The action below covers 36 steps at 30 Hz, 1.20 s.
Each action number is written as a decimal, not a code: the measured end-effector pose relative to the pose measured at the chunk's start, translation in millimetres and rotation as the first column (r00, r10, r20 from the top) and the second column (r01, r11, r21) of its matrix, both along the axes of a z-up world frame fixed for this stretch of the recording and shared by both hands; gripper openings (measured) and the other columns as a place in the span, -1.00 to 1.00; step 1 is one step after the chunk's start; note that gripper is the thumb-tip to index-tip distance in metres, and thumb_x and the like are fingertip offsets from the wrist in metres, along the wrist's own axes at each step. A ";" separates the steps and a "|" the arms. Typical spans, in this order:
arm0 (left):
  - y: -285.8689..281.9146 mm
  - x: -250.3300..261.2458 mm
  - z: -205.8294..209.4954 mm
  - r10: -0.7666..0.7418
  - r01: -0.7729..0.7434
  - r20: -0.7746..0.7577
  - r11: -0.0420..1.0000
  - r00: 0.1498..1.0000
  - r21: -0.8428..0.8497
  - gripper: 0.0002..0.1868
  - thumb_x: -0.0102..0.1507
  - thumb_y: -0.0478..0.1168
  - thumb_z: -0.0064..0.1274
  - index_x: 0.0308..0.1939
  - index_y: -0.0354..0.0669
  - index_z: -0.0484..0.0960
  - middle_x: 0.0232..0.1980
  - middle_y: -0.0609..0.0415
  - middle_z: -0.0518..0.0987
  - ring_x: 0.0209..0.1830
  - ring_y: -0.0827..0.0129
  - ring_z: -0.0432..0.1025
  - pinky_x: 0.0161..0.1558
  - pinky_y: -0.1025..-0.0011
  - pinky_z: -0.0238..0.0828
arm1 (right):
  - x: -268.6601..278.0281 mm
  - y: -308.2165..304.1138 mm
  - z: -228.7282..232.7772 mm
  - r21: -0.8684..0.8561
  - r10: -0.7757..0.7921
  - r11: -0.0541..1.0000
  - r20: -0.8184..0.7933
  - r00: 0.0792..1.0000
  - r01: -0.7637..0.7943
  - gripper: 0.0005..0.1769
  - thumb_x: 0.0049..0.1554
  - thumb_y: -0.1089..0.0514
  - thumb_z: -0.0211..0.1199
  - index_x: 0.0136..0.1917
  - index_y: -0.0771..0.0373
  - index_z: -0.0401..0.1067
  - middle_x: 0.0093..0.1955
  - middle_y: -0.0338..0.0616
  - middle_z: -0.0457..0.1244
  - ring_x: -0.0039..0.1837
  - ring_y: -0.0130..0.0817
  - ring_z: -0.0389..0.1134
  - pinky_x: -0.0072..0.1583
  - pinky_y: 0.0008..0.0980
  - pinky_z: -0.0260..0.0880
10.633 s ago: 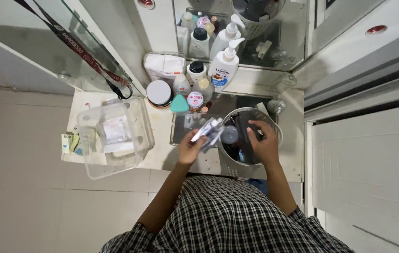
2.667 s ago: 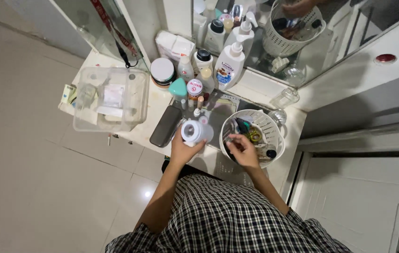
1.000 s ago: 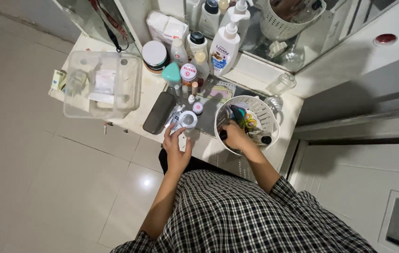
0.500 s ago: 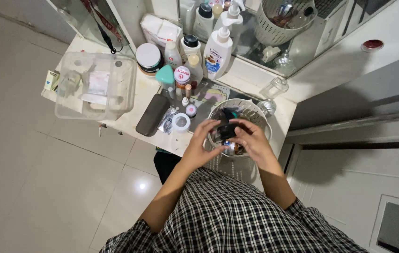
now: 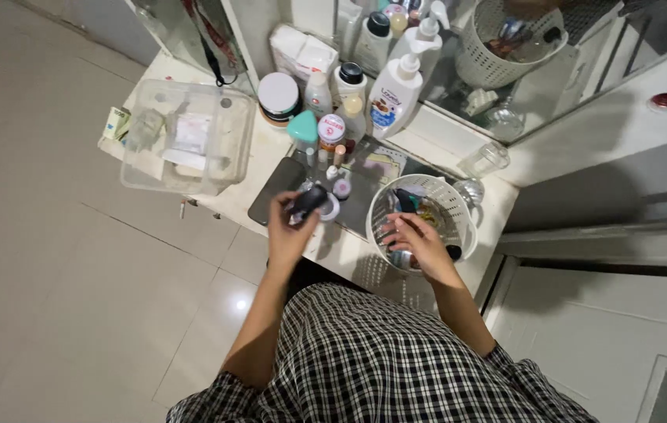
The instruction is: The person removes various small items from a white basket and places them on a bathroom vanity counter. Items include bottles, jars, a wallet, a phone, and a small cloth. The person handles each item individually and arranges them on the counter.
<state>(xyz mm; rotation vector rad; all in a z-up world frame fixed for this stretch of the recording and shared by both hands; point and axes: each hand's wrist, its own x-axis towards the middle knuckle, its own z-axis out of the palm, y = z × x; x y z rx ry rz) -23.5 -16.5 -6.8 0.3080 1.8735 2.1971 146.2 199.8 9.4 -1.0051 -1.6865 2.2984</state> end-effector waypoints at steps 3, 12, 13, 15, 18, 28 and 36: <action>-13.1 -33.8 -1.9 -0.015 0.003 -0.046 0.967 0.999 -0.253 -0.31 0.14 -0.41 0.30 0.28 -0.44 0.29 0.08 -0.45 0.44 0.09 -0.38 0.45 0.00 -0.12 0.54 | -4.0 0.4 -7.0 0.059 -0.018 0.998 0.021 1.000 0.017 -0.60 0.29 0.07 0.21 0.29 0.36 0.45 0.12 0.29 0.36 -0.03 -0.02 0.51 0.01 -0.19 0.57; -6.6 -76.1 -60.7 -0.494 -0.149 -0.340 0.385 0.800 -0.911 -0.46 0.03 0.07 0.34 0.10 0.26 0.65 0.00 0.26 0.63 0.10 0.21 0.40 0.19 0.11 0.21 | -12.9 1.8 -4.9 0.230 -0.126 0.968 0.080 0.989 0.105 -0.65 0.33 0.02 0.18 0.27 0.25 0.47 0.08 0.10 0.39 -0.01 -0.20 0.49 0.03 -0.29 0.53; -5.5 -78.8 -70.0 -0.503 -0.144 -0.340 0.388 0.794 -0.910 -0.46 0.03 0.07 0.34 0.10 0.26 0.65 0.00 0.26 0.63 0.10 0.21 0.40 0.19 0.11 0.21 | -14.0 2.5 -3.9 0.232 -0.138 0.966 0.080 0.987 0.116 -0.65 0.33 0.02 0.18 0.27 0.25 0.47 0.08 0.10 0.39 -0.01 -0.20 0.49 0.03 -0.29 0.53; -4.1 -82.6 -88.3 -0.526 -0.202 -0.392 0.381 0.755 -0.902 -0.50 0.03 0.12 0.33 0.03 0.20 0.65 -0.02 0.25 0.62 0.08 0.22 0.37 0.17 0.12 0.16 | -14.4 2.7 -1.5 0.320 -0.156 0.940 0.105 0.982 0.116 -0.63 0.34 -0.01 0.18 0.26 0.29 0.49 0.10 0.18 0.40 0.04 -0.09 0.48 0.08 -0.16 0.50; -5.9 -89.2 -102.7 -0.533 -0.166 -0.402 0.436 0.744 -0.885 -0.47 0.03 0.13 0.34 0.03 0.16 0.61 -0.01 0.23 0.58 0.10 0.17 0.34 0.17 0.11 0.12 | -16.9 -0.4 6.8 0.360 -0.193 0.924 0.147 0.970 0.129 -0.63 0.35 -0.01 0.18 0.25 0.29 0.50 0.12 0.19 0.40 0.08 -0.02 0.49 0.10 -0.07 0.50; -1.5 -102.0 -23.1 -0.165 -0.018 -0.381 0.901 0.910 -0.433 -0.48 -0.02 -0.27 0.46 0.00 -0.19 0.63 -0.10 -0.16 0.61 -0.07 -0.13 0.54 0.01 0.15 0.45 | -9.4 -37.4 15.3 0.657 -0.199 0.742 0.024 0.980 0.135 -0.72 0.28 0.03 0.29 0.19 0.16 0.58 -0.25 -0.12 0.43 -0.23 -0.33 0.44 -0.12 -0.40 0.47; 67.4 -92.2 8.3 -0.634 0.380 -0.234 0.675 0.737 -0.632 -0.38 0.02 -0.10 0.39 0.14 -0.02 0.57 0.04 -0.04 0.58 0.08 -0.01 0.53 0.11 0.12 0.44 | -1.6 -56.3 23.0 0.616 -0.110 0.763 0.425 0.898 -0.198 -0.33 0.05 0.21 0.45 0.42 0.04 0.41 0.28 0.04 0.31 0.34 0.09 0.34 0.32 0.03 0.39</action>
